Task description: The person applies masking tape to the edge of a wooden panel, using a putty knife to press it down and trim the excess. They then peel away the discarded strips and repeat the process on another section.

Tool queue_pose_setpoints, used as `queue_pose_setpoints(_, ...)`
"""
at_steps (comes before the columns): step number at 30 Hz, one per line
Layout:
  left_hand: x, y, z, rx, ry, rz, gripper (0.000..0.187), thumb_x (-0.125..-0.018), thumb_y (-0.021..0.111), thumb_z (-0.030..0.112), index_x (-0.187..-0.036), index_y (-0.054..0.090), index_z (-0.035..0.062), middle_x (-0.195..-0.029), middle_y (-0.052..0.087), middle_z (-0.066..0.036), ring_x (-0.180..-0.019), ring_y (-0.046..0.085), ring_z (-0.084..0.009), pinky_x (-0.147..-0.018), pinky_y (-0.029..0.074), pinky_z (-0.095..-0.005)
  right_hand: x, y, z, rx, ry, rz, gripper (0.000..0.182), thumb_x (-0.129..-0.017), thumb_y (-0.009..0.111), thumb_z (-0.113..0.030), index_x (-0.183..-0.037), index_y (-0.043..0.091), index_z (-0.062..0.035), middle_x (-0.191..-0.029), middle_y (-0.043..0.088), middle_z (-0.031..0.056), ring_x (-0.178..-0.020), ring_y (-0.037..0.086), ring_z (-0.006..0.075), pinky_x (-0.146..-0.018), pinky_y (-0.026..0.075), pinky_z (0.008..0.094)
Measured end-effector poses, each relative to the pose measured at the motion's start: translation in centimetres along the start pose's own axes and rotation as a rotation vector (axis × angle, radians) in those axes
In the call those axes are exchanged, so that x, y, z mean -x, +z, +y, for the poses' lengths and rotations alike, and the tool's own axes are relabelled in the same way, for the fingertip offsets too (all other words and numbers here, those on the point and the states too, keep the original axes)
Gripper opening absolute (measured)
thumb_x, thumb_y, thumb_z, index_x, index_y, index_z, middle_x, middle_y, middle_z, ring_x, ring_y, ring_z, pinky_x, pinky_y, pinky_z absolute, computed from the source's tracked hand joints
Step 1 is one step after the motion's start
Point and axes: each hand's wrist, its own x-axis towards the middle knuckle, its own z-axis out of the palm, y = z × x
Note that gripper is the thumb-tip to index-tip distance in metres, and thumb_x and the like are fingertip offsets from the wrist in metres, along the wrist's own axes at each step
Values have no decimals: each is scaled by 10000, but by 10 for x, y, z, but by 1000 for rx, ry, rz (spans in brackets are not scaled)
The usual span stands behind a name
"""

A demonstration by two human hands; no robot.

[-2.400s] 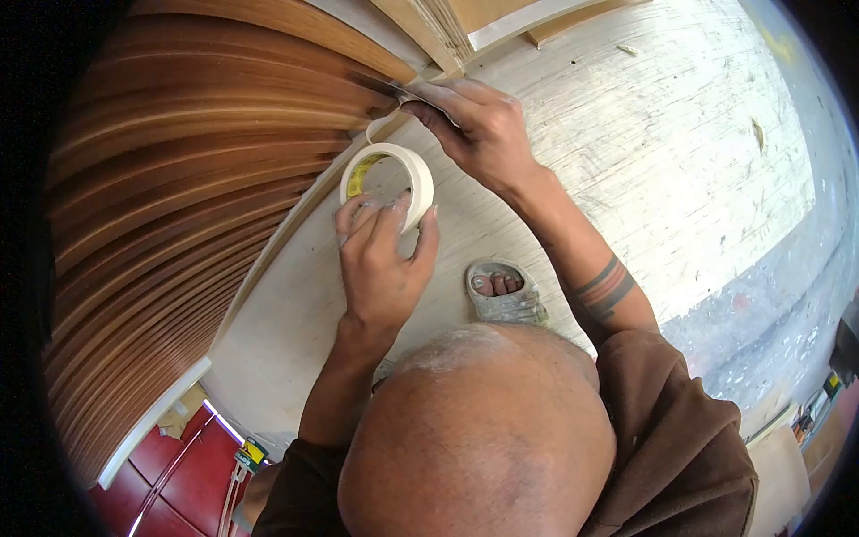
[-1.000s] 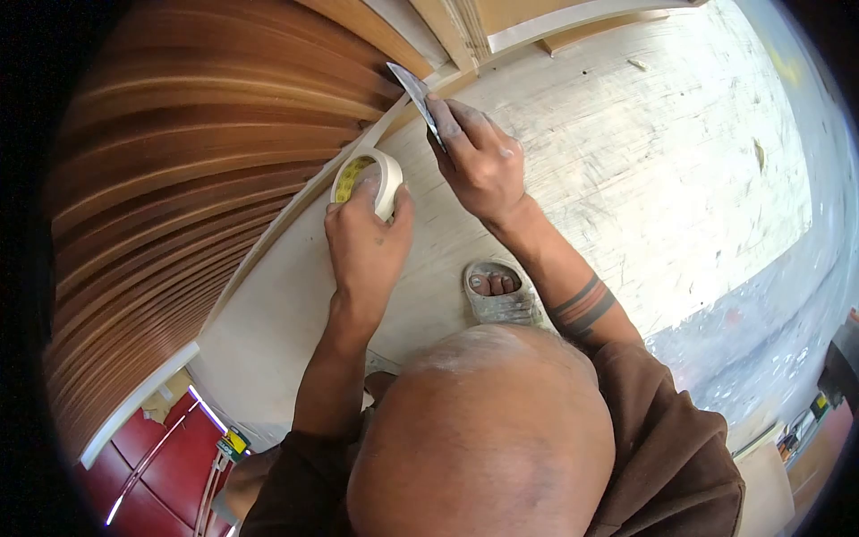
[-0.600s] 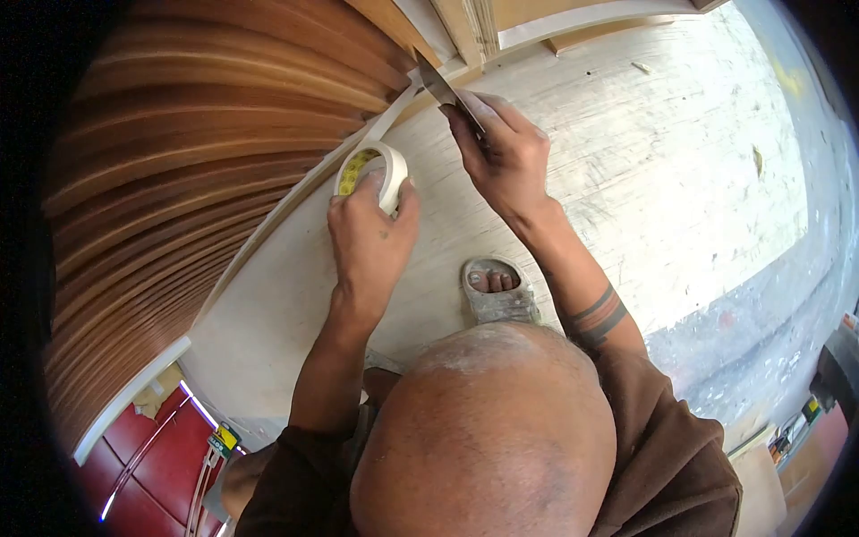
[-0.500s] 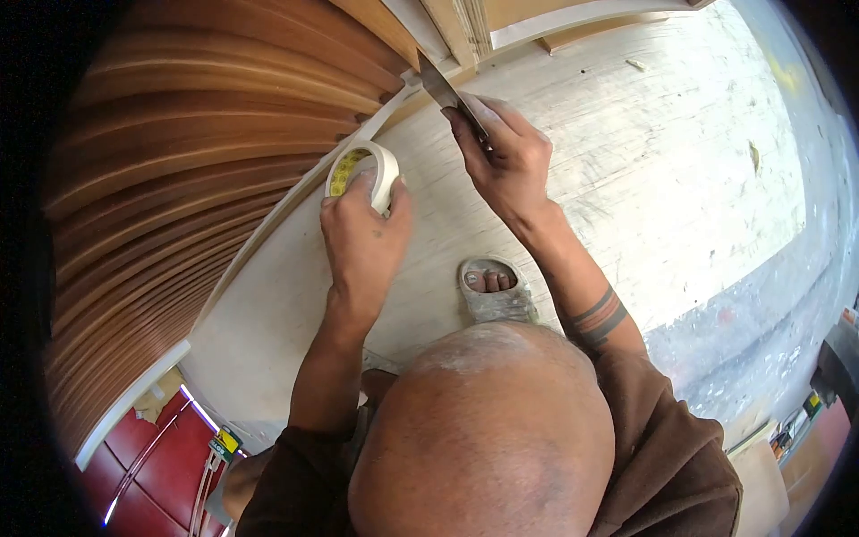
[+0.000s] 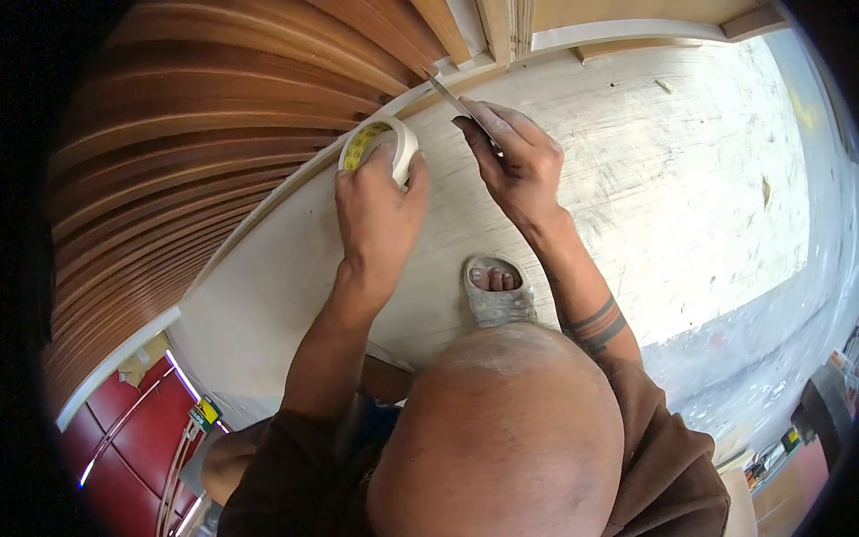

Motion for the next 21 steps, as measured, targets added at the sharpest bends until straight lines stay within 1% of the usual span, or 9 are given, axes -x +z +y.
queue_pose_setpoints(7, -1, 2, 1, -7, 20, 25, 204, -935, 716, 161, -843, 701, -21, -682, 705, -203, -675, 703, -393, -871, 488, -482, -5, 0, 2, 21, -41, -2, 323, -862, 832, 0, -1179, 779, -28, -1045, 787, 144, -844, 770, 258, -714, 614, 339)
queue_pose_setpoints(11, -3, 1, 3, 6, -3, 14, 206, -936, 715, 161, -844, 705, -24, -681, 704, -208, -670, 702, -397, -875, 488, -485, -6, 1, 3, -2, -25, -10, 319, -861, 832, -2, -1175, 781, -28, -1037, 788, 141, -847, 770, 257, -721, 614, 341)
queue_pose_setpoints(21, -3, 1, 3, 3, 6, 11, 205, -932, 720, 161, -840, 698, -21, -674, 702, -207, -666, 704, -392, -869, 488, -477, -6, 4, 3, 21, -51, -13, 344, -847, 848, -27, -1185, 794, -62, -1016, 786, 136, -836, 760, 269, -717, 607, 351)
